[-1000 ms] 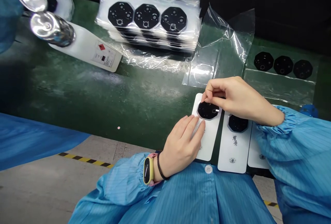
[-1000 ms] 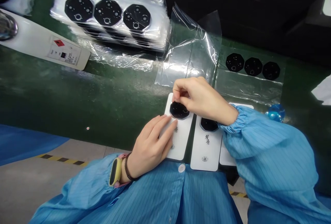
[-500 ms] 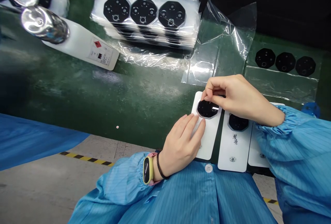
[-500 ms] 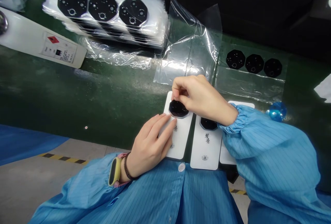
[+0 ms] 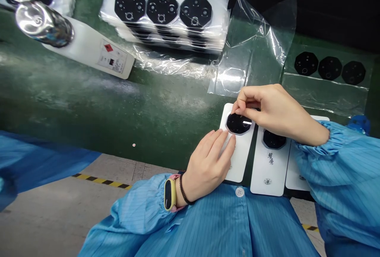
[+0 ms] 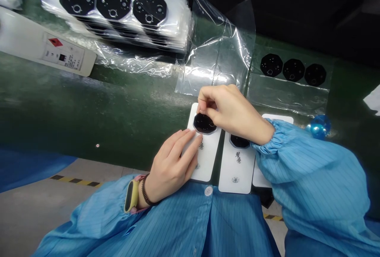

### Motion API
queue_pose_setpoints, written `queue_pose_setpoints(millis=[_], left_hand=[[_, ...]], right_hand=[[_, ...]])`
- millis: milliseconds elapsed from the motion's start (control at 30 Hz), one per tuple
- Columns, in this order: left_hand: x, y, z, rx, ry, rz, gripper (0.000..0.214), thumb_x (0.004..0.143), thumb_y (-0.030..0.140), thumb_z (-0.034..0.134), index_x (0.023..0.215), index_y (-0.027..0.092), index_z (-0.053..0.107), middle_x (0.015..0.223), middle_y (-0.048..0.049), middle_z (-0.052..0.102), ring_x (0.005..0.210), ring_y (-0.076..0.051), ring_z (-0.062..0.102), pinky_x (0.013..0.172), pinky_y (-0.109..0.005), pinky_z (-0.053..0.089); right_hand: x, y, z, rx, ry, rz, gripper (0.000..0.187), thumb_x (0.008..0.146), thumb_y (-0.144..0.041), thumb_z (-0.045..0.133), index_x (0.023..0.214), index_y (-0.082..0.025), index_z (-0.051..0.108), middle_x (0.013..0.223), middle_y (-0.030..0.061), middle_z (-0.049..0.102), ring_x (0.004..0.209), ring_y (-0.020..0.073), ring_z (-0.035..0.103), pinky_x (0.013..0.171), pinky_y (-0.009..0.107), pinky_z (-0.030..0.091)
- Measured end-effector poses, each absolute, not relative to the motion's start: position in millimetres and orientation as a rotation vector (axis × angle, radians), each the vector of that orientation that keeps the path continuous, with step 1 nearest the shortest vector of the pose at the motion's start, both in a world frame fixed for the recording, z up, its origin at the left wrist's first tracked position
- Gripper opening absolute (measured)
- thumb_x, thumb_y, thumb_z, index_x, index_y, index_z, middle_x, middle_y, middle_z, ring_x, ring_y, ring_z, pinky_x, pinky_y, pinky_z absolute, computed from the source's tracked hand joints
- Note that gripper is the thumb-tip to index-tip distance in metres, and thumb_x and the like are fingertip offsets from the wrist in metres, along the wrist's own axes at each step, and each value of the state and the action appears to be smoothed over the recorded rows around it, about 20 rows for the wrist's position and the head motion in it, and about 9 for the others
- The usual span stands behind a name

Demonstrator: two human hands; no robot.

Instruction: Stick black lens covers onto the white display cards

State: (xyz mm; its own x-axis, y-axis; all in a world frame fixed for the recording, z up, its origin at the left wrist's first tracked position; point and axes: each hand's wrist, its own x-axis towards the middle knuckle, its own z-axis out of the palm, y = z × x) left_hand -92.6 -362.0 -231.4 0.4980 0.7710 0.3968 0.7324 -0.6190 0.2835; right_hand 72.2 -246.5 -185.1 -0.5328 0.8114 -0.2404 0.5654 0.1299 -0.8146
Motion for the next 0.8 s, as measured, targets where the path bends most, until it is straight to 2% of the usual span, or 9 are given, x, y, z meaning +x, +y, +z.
queue_pose_setpoints(millis=[800], left_hand=[[-92.4,-362.2,-232.8,2.665,1.341,0.735,0.030,0.083,0.004,0.047,0.110,0.005,0.059,0.104,-0.0160,0.067,0.101,-0.024,0.064,0.090,-0.041,0.055]], right_hand=[[71.8,-248.3,-185.0,-1.397,-2.058,1.414,0.023,0.075,-0.005,0.054,0.060,-0.020,0.049,0.068,-0.0018,0.066,0.071,0.0137,0.066,0.066,0.026,0.051]])
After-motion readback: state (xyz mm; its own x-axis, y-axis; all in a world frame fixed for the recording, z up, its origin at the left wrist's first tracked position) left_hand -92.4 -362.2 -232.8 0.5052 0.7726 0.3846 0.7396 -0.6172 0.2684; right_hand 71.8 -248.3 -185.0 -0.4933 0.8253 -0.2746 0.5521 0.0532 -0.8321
